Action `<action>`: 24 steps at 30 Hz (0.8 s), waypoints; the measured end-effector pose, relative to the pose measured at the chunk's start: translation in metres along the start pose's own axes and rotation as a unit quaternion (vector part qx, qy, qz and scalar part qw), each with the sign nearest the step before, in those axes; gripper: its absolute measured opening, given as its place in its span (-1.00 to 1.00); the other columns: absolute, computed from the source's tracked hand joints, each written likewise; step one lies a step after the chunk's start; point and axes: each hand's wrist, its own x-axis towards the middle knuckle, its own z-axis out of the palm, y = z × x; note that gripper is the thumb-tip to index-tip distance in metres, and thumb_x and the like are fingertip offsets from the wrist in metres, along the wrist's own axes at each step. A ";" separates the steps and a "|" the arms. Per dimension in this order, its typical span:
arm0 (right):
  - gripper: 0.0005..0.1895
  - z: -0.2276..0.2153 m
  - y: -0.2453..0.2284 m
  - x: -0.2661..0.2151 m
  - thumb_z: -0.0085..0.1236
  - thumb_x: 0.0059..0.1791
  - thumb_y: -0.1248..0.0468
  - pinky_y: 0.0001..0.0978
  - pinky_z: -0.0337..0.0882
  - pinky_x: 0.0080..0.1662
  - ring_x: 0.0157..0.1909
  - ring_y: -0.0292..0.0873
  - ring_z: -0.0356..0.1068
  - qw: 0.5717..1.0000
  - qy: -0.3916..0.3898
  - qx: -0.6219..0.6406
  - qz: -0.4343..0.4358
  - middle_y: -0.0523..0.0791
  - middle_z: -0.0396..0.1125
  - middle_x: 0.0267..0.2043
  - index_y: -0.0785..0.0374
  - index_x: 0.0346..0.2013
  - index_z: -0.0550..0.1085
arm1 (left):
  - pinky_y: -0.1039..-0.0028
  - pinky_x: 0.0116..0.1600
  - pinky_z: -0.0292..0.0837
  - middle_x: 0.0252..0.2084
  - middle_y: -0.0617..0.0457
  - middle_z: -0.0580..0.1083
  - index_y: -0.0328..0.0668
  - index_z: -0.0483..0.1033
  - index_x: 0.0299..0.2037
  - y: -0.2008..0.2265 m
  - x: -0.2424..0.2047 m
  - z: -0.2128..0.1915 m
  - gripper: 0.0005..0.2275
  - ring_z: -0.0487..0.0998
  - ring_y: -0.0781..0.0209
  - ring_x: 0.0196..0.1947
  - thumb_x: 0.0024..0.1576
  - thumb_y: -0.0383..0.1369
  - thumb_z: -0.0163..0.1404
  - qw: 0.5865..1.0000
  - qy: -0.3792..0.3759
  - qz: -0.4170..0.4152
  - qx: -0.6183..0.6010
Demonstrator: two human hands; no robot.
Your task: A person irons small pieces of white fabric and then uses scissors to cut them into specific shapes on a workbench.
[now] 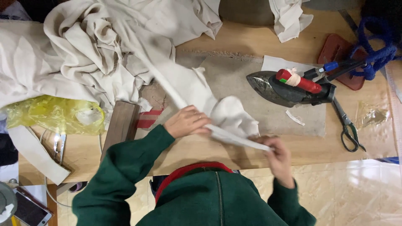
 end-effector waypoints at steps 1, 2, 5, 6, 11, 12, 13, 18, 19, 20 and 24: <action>-0.77 -0.015 0.000 -0.009 0.12 0.06 0.17 -0.17 0.37 0.07 -0.06 -0.09 0.44 1.000 0.027 0.004 0.001 -0.01 0.43 -0.22 0.29 -0.27 0.38 | 0.39 -0.07 0.49 -0.35 0.15 0.46 0.06 0.52 -0.10 0.003 0.000 -0.008 -0.69 0.49 0.18 -0.49 0.25 0.05 -0.04 0.999 -0.002 0.036 0.024; -0.77 -0.028 -0.006 -0.007 0.12 0.06 0.17 -0.17 0.37 0.07 -0.06 -0.09 0.44 1.000 0.027 0.005 0.000 -0.01 0.43 -0.22 0.29 -0.27 0.38 | 0.39 -0.07 0.49 -0.35 0.15 0.46 0.06 0.52 -0.10 -0.014 -0.013 -0.010 -0.69 0.49 0.18 -0.49 0.25 0.05 -0.04 0.999 -0.002 0.036 0.025; -0.67 -0.049 -0.026 0.012 -0.01 0.10 -0.03 -0.51 0.28 -0.39 -0.45 -0.35 0.21 0.983 0.067 -0.170 -0.016 -0.21 0.29 -0.39 0.17 -0.25 0.37 | 0.25 0.05 0.43 0.03 0.16 0.50 0.16 0.45 0.10 -0.063 -0.027 -0.035 -0.69 0.55 0.10 -0.03 0.20 -0.46 0.09 0.992 -0.101 0.031 0.074; -0.80 -0.045 -0.036 0.028 0.04 0.12 0.17 -0.42 0.30 -0.24 -0.31 -0.25 0.29 0.970 0.085 -0.227 0.000 -0.13 0.35 -0.31 0.23 -0.27 0.41 | 0.19 0.06 0.41 -0.01 0.13 0.55 0.12 0.51 0.02 -0.079 -0.016 -0.054 -0.66 0.57 0.05 -0.01 0.07 -0.53 0.10 0.990 -0.109 -0.028 0.085; -0.87 -0.047 -0.045 0.094 0.13 0.20 0.39 -0.20 0.29 0.00 -0.14 -0.05 0.31 0.911 0.140 -0.369 -0.123 0.03 0.37 -0.19 0.35 -0.23 0.44 | 0.21 -0.33 0.58 -0.44 0.13 0.43 -0.05 0.45 -0.17 -0.121 0.076 -0.132 -0.66 0.48 0.16 -0.52 -0.04 -0.72 0.07 0.960 -0.095 -0.073 0.252; -0.89 -0.046 -0.059 0.100 0.15 0.22 0.43 -0.18 0.28 -0.01 -0.13 0.00 0.31 0.899 0.210 -0.339 -0.182 0.06 0.36 -0.18 0.40 -0.18 0.45 | 0.23 -0.24 0.53 -0.33 0.11 0.47 -0.04 0.50 -0.11 -0.122 0.099 -0.144 -0.70 0.52 0.13 -0.39 0.03 -0.66 0.12 0.957 -0.037 -0.074 0.278; -0.91 -0.046 -0.072 0.106 0.17 0.23 0.47 -0.15 0.26 -0.02 -0.12 0.05 0.30 0.878 0.278 -0.307 -0.238 0.09 0.36 -0.16 0.46 -0.14 0.46 | 0.25 -0.16 0.49 -0.23 0.09 0.52 -0.03 0.54 -0.06 -0.123 0.121 -0.156 -0.73 0.56 0.10 -0.27 0.10 -0.61 0.17 0.950 0.022 -0.074 0.303; -0.84 -0.029 -0.083 0.064 0.09 0.19 0.40 0.07 0.17 -0.10 -0.30 0.09 0.14 0.859 0.296 -0.227 -0.352 0.09 0.17 -0.38 0.40 -0.25 0.36 | 0.27 -0.32 0.22 -0.23 -0.13 0.48 -0.31 0.56 -0.17 -0.088 0.163 -0.203 -0.61 0.43 -0.11 -0.30 -0.19 -0.82 0.03 0.932 0.234 -0.015 0.276; -0.72 -0.018 -0.077 0.050 -0.01 0.19 0.23 0.23 0.38 0.02 -0.24 0.21 0.32 0.871 0.270 -0.218 -0.348 0.17 0.30 -0.33 0.42 -0.27 0.37 | 0.23 -0.28 0.21 -0.18 -0.25 0.48 -0.41 0.57 -0.08 -0.079 0.163 -0.209 -0.63 0.42 -0.21 -0.28 -0.04 -0.87 -0.06 0.935 0.268 -0.016 0.232; -0.72 -0.003 -0.072 0.043 -0.01 0.19 0.23 0.23 0.38 0.02 -0.24 0.21 0.32 0.871 0.269 -0.218 -0.347 0.17 0.30 -0.33 0.42 -0.27 0.37 | 0.23 -0.28 0.21 -0.18 -0.25 0.48 -0.41 0.57 -0.08 -0.084 0.146 -0.206 -0.63 0.42 -0.21 -0.28 -0.04 -0.87 -0.06 0.935 0.268 -0.017 0.232; -0.87 0.072 -0.048 0.042 0.22 -0.01 0.27 -0.26 0.41 -0.09 -0.28 -0.13 0.44 0.971 -0.082 -0.168 -0.148 -0.09 0.49 -0.29 0.22 -0.21 0.56 | 0.19 -0.20 0.30 -0.21 -0.19 0.41 -0.40 0.60 -0.13 -0.113 0.070 -0.186 -0.79 0.45 -0.16 -0.26 0.09 -0.71 -0.01 0.946 0.230 -0.130 0.187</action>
